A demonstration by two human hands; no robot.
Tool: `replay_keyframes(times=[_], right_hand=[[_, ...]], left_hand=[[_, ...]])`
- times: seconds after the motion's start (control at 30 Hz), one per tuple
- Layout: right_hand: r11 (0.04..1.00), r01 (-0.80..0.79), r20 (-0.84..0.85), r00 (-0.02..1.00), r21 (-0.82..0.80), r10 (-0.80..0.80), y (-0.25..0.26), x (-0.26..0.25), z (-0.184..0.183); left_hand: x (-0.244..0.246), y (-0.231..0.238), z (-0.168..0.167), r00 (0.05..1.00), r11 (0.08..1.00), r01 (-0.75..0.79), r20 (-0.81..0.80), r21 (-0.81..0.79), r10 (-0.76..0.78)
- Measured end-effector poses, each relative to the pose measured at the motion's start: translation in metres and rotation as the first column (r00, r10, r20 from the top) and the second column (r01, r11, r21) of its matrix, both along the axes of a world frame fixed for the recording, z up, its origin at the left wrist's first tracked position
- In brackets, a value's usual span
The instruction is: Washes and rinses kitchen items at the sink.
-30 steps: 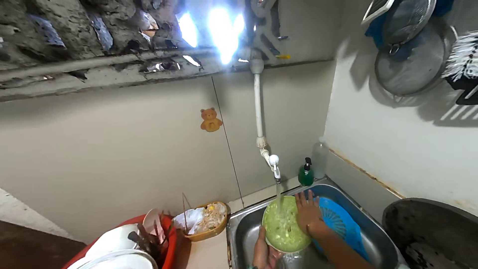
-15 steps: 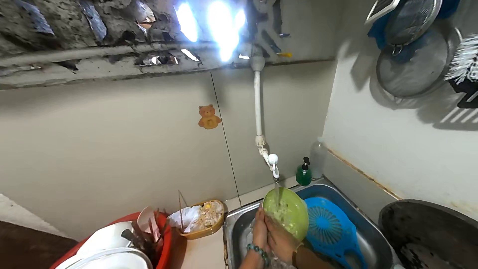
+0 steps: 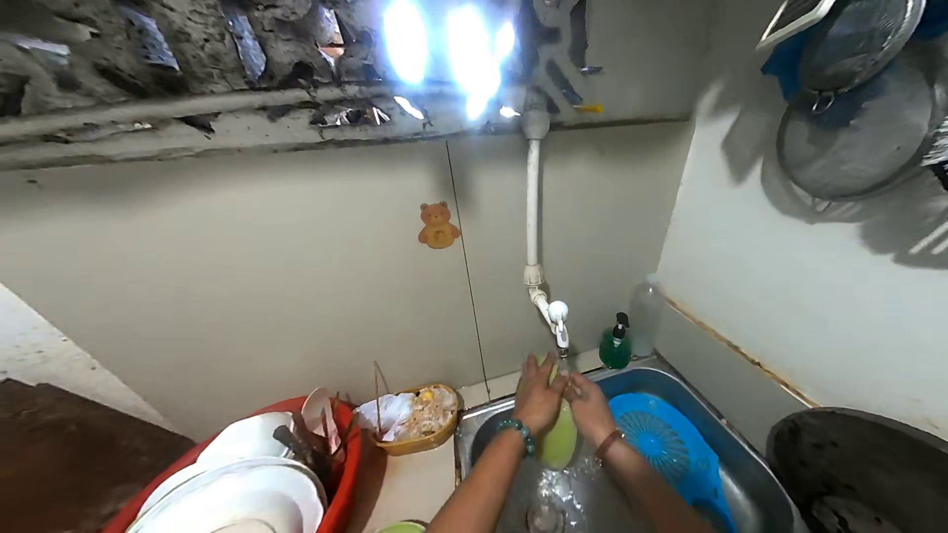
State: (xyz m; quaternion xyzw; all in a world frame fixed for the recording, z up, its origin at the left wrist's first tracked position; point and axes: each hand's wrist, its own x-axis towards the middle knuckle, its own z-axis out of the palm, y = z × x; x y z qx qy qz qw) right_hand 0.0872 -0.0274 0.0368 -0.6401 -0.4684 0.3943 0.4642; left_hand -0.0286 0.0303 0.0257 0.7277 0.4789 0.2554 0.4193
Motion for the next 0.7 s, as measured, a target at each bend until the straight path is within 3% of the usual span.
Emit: replay_keyframes(times=[0.1,0.27,0.4,0.47,0.57,0.7], right_hand=[[0.995,-0.042,0.031,0.998,-0.086,0.045,0.01,0.014,0.007],[0.978,-0.208,0.177,0.962,-0.018,0.208,0.021,0.031,-0.007],[0.97,-0.215,-0.02,0.976,0.113,0.218,0.026,0.024,-0.028],[0.983,-0.175,-0.113,0.977,0.064,0.181,0.027,0.019,-0.042],[0.98,-0.146,-0.101,0.986,-0.134,0.133,0.019,0.001,-0.055],[0.87,-0.345,-0.004,0.93,-0.351,0.367,-0.002,-0.05,-0.079]], left_hand=[[-0.032,0.009,0.014,0.965,0.984,0.162,-0.223,0.078,-0.141],[-0.064,0.001,0.013,0.938,0.965,0.224,-0.298,0.134,-0.177],[-0.093,-0.038,0.018,0.901,0.982,0.163,-0.419,0.098,-0.108],[-0.121,-0.056,0.027,0.875,0.981,0.161,-0.475,0.11,-0.09],[-0.182,-0.08,0.068,0.872,0.972,0.127,-0.489,0.2,-0.014],[-0.278,-0.104,0.136,0.832,0.925,0.111,-0.543,0.363,0.114]])
